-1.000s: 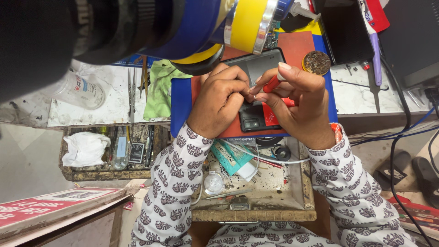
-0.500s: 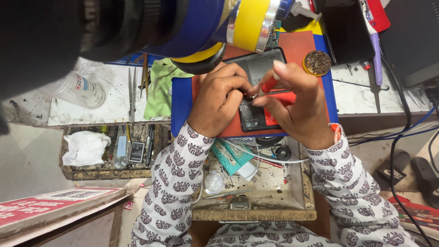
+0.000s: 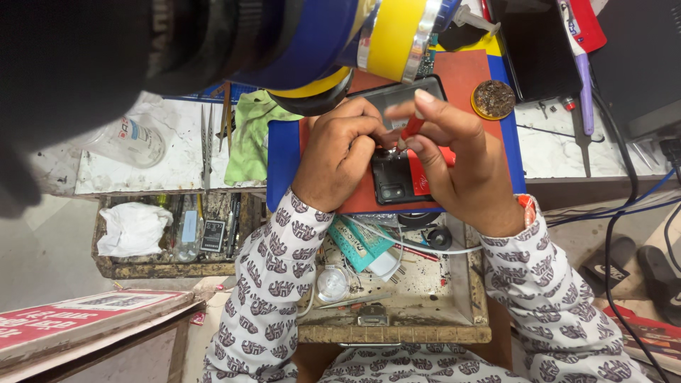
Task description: The person connects a charging cable to a disassembled smartphone to test the screen, then disconnects it. They reassemble the phone by placing the back cover and using a red-handled tool to press down on internal connectors and secure components.
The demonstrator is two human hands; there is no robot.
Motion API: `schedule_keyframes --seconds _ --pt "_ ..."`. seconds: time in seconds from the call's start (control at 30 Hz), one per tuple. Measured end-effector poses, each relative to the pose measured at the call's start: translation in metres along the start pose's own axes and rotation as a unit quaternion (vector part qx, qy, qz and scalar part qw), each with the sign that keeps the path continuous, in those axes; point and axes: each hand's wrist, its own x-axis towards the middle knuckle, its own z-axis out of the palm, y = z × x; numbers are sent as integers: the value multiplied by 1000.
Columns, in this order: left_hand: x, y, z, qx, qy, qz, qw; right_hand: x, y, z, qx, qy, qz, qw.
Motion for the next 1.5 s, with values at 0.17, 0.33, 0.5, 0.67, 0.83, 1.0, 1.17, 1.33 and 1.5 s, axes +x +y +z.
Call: schedule_keyframes --seconds 0.17,0.33,0.5,0.67,0.83,1.0,1.17,1.33,1.5 --pt "0 0 -2 -2 2 0 1000 6 0 -3 -99 18 -46 994" --pt "-1 -2 -2 -1 0 -4 1000 16 -19 -11 -133 -19 -46 990" --pt "-2 -1 -2 7 1 0 1000 28 -23 -12 -108 -43 -53 992" --pt "0 -2 0 3 5 3 1000 29 -14 -16 -207 -17 -87 974" --pt "1 -2 0 2 4 10 1000 29 -15 -20 -205 -12 -77 976" --pt "1 -1 3 -2 2 -2 1000 25 -17 -24 -154 -30 -41 987" --pt "2 -2 3 15 -4 2 1000 20 -14 -20 -137 -25 -72 988" --pt "1 -2 1 15 -3 12 1000 17 -16 -16 -146 -23 -45 988" --pt "-4 -5 0 49 -6 2 999 7 -20 -4 -133 -21 -21 991"
